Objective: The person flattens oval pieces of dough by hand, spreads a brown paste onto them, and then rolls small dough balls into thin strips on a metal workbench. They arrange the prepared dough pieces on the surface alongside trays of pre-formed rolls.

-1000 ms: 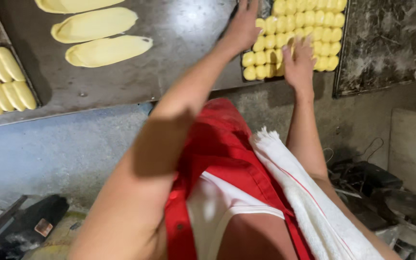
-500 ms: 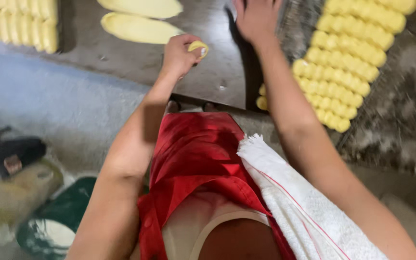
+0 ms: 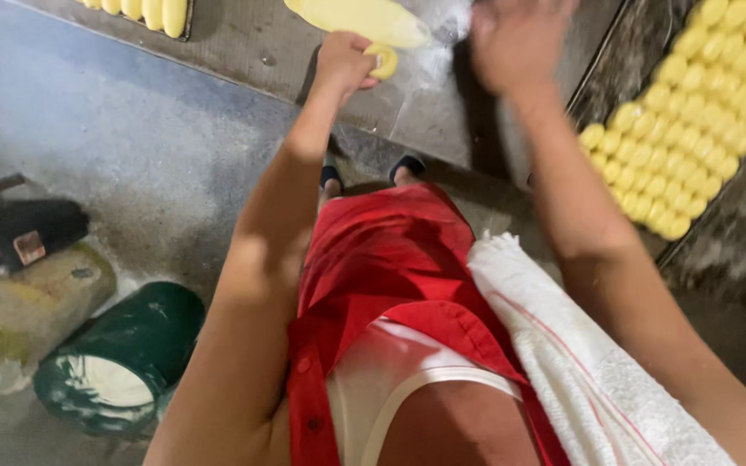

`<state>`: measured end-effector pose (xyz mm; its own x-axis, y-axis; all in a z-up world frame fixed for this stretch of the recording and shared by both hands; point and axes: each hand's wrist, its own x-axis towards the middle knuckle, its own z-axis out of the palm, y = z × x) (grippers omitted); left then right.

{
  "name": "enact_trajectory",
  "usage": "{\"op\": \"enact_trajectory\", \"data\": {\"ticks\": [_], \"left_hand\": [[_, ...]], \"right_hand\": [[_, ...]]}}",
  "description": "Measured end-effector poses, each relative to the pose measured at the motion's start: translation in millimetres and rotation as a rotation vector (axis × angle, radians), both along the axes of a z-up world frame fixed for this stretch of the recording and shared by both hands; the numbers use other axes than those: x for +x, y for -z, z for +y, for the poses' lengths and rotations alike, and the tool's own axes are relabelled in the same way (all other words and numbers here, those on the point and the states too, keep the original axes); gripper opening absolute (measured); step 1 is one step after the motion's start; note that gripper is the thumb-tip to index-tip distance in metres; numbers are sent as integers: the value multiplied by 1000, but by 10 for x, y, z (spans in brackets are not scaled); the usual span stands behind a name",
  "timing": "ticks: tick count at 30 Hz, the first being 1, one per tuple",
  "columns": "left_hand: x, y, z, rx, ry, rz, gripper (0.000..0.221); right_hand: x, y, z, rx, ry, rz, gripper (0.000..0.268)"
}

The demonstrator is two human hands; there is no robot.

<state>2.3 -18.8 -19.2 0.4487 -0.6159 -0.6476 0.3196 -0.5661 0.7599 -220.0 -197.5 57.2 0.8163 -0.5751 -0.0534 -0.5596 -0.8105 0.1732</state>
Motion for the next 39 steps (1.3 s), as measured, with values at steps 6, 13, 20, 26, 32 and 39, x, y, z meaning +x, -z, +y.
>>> {"op": "enact_trajectory", "data": {"ticks": [6, 13, 20, 26, 32, 39], "left_hand": [[125, 179, -98, 14, 155, -256, 17], [50, -55, 36, -96, 370, -497, 41], [275, -26, 282, -297, 275, -549, 15], [363, 106, 286, -368, 229, -460, 17], [-2, 202, 38, -311, 131, 150, 22], [88, 463, 197, -404, 152, -543, 19]], "right_hand": [[564, 14, 1611, 373, -82, -150, 81], [1035, -14, 1922, 483, 225, 197, 99], [930, -93, 1797, 462, 249, 172, 106], [1050, -236, 1924, 638, 240, 156, 113], [531, -428, 1699, 421, 466, 110, 86], [959, -70, 1872, 636, 379, 132, 98]]}}
